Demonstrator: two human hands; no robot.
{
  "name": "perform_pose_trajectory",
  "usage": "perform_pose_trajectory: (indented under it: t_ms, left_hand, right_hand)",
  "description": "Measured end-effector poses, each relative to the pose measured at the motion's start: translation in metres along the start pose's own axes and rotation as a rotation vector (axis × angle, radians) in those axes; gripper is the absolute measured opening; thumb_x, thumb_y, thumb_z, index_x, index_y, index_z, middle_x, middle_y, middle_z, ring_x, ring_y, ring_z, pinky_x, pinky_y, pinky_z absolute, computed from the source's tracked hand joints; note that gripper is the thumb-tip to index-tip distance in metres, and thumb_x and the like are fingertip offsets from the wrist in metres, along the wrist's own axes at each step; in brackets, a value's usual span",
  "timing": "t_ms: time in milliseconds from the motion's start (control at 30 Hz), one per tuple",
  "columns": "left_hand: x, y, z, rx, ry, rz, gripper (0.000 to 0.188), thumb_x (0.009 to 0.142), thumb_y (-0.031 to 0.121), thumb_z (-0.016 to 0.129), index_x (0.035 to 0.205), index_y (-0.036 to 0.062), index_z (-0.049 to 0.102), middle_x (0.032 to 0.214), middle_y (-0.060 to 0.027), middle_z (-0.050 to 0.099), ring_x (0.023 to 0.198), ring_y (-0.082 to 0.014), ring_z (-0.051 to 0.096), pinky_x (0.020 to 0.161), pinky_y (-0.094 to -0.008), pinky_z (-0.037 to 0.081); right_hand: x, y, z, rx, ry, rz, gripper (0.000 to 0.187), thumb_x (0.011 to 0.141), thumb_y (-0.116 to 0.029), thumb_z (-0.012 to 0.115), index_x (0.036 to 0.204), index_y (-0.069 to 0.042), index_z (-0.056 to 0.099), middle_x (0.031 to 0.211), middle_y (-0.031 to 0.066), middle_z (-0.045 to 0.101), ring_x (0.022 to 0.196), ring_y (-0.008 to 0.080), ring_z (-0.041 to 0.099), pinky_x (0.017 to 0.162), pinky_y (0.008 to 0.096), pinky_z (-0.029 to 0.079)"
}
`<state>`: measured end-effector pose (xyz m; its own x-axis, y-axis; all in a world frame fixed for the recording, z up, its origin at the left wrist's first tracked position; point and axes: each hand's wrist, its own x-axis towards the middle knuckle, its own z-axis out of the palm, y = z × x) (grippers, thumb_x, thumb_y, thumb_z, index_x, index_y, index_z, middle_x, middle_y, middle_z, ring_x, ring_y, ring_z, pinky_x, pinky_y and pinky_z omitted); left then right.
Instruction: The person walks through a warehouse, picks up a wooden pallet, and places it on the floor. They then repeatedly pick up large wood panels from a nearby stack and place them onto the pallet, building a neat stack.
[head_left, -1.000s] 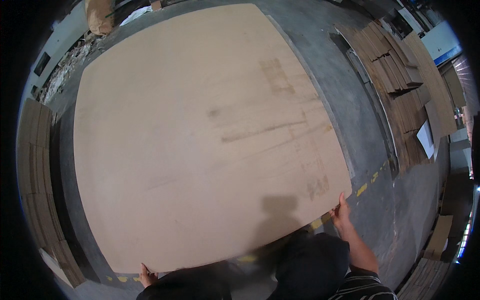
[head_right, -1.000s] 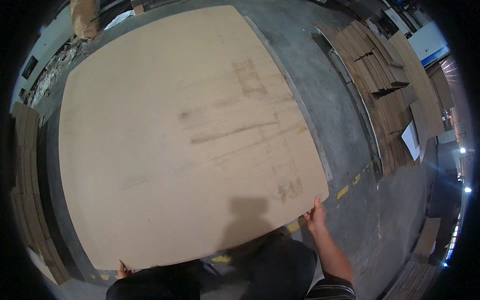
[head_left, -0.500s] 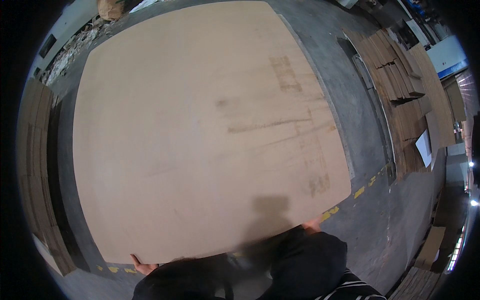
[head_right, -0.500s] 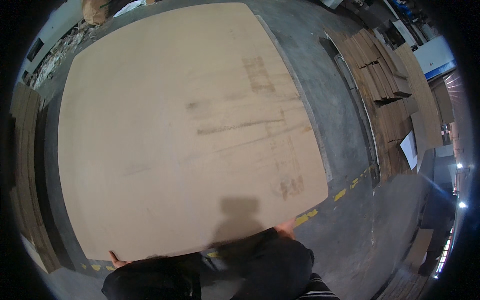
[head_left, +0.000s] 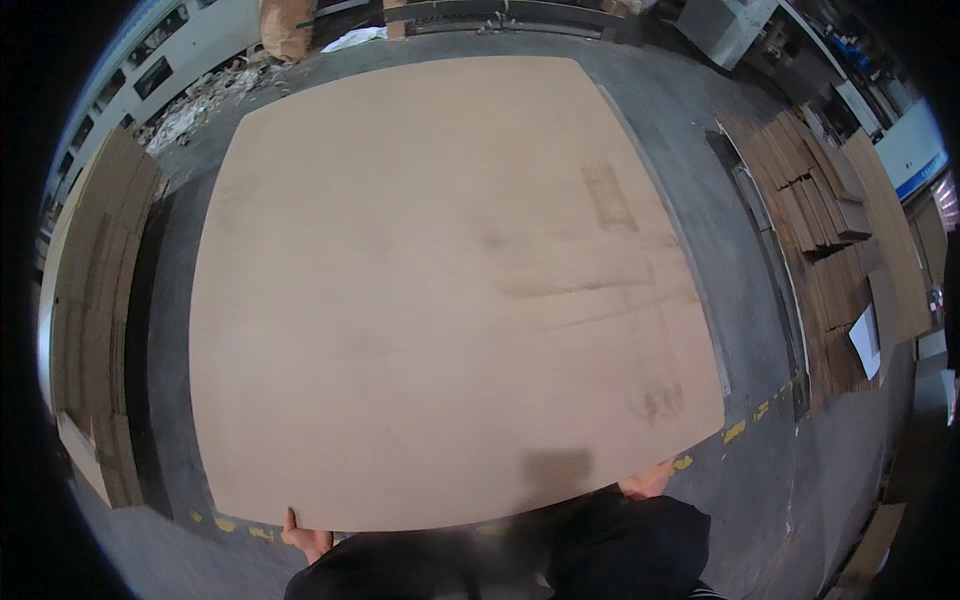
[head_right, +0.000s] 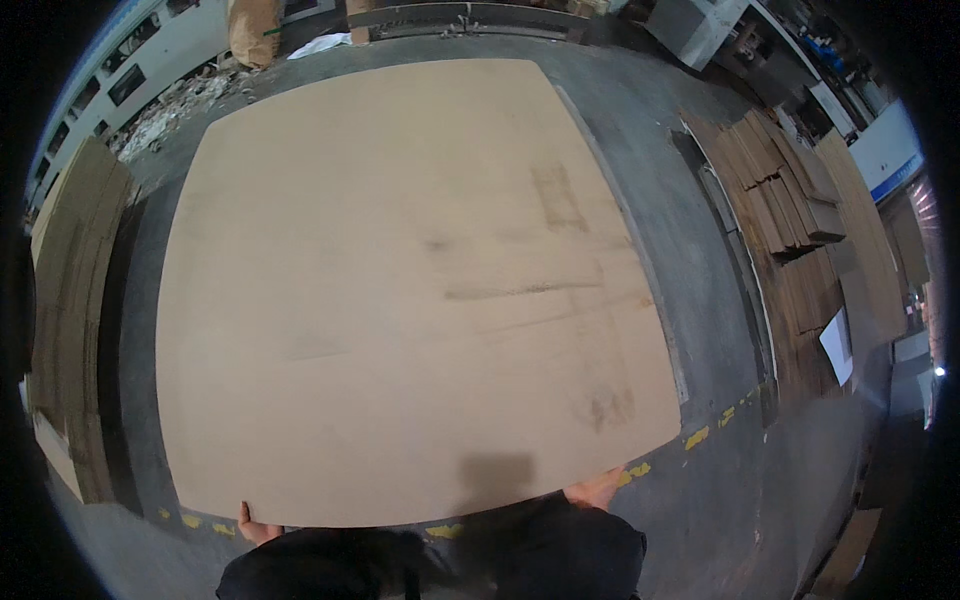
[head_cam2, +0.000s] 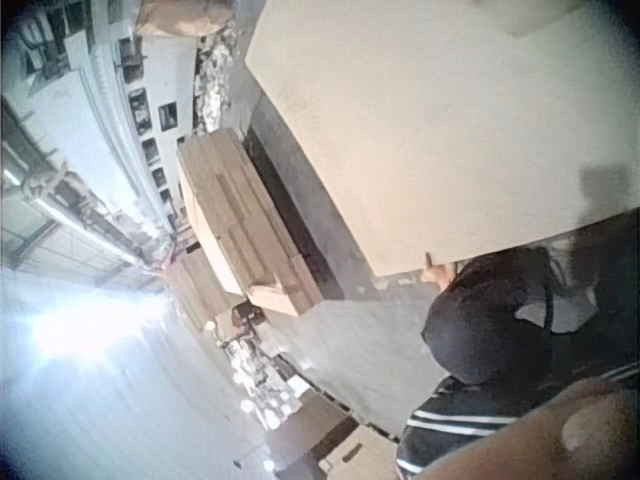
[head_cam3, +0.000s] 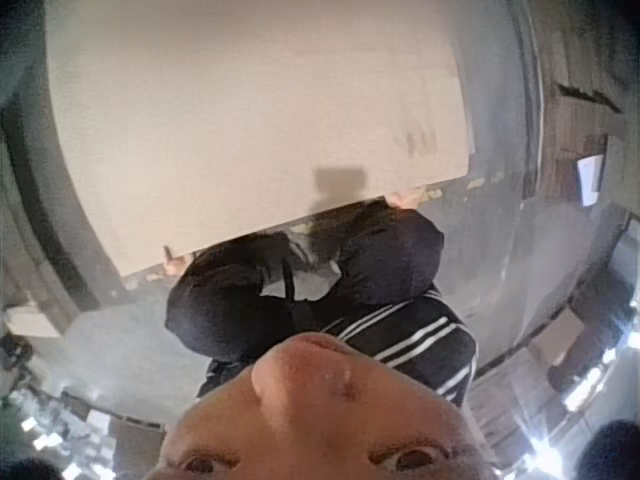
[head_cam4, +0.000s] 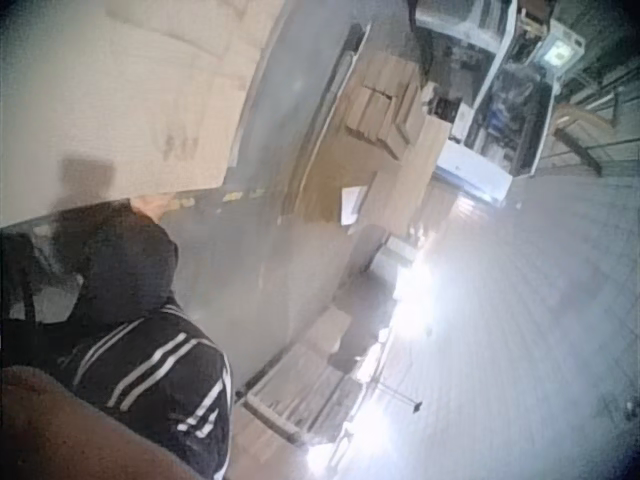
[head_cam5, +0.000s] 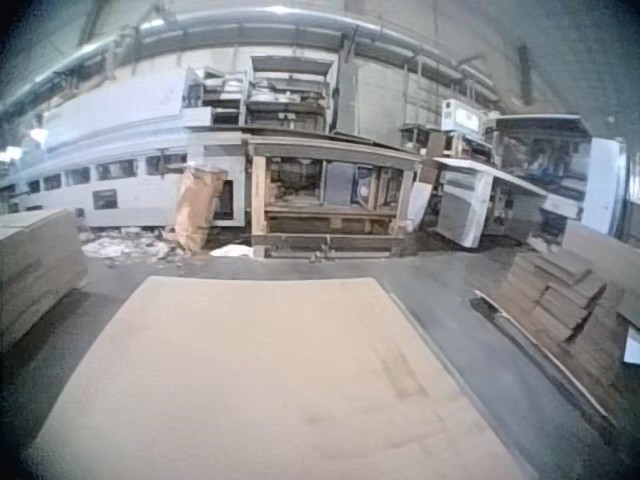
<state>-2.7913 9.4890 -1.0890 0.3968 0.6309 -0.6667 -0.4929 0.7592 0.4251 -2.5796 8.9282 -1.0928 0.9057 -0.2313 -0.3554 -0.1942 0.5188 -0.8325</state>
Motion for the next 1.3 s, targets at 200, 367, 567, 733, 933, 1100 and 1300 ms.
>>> perform_pose_trajectory:
  t_ms: [200, 367, 567, 733, 933, 1100, 1300]
  left_hand:
    - [-0.032, -0.009, -0.012, 0.038, -0.155, -0.058, 0.05, 0.092, 0.028, 0.041, 0.135, 0.0017, 0.042, 0.137, -0.0134, 0.046, 0.126, -0.0331, 0.043, 0.107, -0.0486, 0.032]
    - [-0.063, -0.006, -0.015, 0.072, -0.24, -0.016, 0.048, 0.094, 0.028, 0.041, 0.133, 0.0001, 0.043, 0.135, -0.0148, 0.047, 0.125, -0.0329, 0.042, 0.107, -0.0466, 0.032]
    - [-0.08, -0.002, -0.02, 0.019, -0.085, -0.064, 0.047, 0.094, 0.025, 0.038, 0.133, -0.0012, 0.042, 0.133, -0.0152, 0.048, 0.123, -0.0324, 0.044, 0.106, -0.0467, 0.034]
    - [-0.105, 0.016, -0.047, 0.016, -0.005, -0.087, 0.048, 0.092, 0.024, 0.036, 0.133, -0.0009, 0.041, 0.135, -0.0158, 0.046, 0.124, -0.0337, 0.043, 0.106, -0.0487, 0.034]
    - [-0.167, 0.023, -0.08, 0.08, 0.04, -0.082, 0.051, 0.09, 0.024, 0.036, 0.135, 0.0014, 0.04, 0.137, -0.016, 0.045, 0.127, -0.0351, 0.041, 0.107, -0.0507, 0.033]
    - [-0.199, -0.007, -0.1, 0.008, 0.082, -0.106, 0.054, 0.088, 0.026, 0.037, 0.136, 0.0015, 0.04, 0.138, -0.0153, 0.044, 0.128, -0.0353, 0.04, 0.108, -0.0513, 0.031]
    - [-0.214, -0.026, -0.146, 0.066, 0.127, -0.096, 0.054, 0.088, 0.027, 0.039, 0.135, 0.0014, 0.042, 0.136, -0.0147, 0.045, 0.127, -0.0344, 0.04, 0.107, -0.0505, 0.031]
  right_hand:
    - [-0.006, -0.041, 0.012, 0.528, -0.061, 0.282, 0.056, 0.092, -0.044, 0.051, 0.135, -0.009, 0.044, 0.136, 0.0072, 0.048, 0.127, 0.0277, 0.042, 0.105, 0.0476, 0.034]
    - [0.002, -0.052, -0.022, 0.37, -0.056, 0.419, 0.046, 0.093, -0.032, 0.052, 0.13, -0.005, 0.049, 0.133, 0.0076, 0.052, 0.122, 0.0278, 0.046, 0.105, 0.0465, 0.035]
    - [-0.036, -0.055, -0.034, 0.417, 0.086, 0.427, 0.046, 0.096, -0.035, 0.044, 0.132, -0.006, 0.047, 0.131, 0.0098, 0.052, 0.121, 0.0295, 0.048, 0.104, 0.0468, 0.036]
    - [-0.084, -0.065, -0.067, 0.31, 0.175, 0.516, 0.049, 0.096, -0.038, 0.043, 0.133, -0.006, 0.046, 0.133, 0.0106, 0.051, 0.123, 0.0308, 0.045, 0.106, 0.0477, 0.033]
    - [-0.13, -0.086, -0.104, 0.466, 0.163, 0.544, 0.05, 0.095, -0.038, 0.043, 0.133, -0.005, 0.046, 0.135, 0.0113, 0.05, 0.124, 0.0307, 0.045, 0.107, 0.0471, 0.033]
    - [-0.126, -0.094, -0.141, 0.448, 0.18, 0.574, 0.049, 0.094, -0.036, 0.047, 0.132, -0.005, 0.047, 0.131, 0.0115, 0.052, 0.121, 0.031, 0.048, 0.105, 0.047, 0.036]
    - [-0.129, -0.093, -0.179, 0.353, 0.185, 0.559, 0.048, 0.093, -0.037, 0.045, 0.13, -0.006, 0.049, 0.13, 0.0103, 0.053, 0.119, 0.0313, 0.049, 0.104, 0.0472, 0.037]
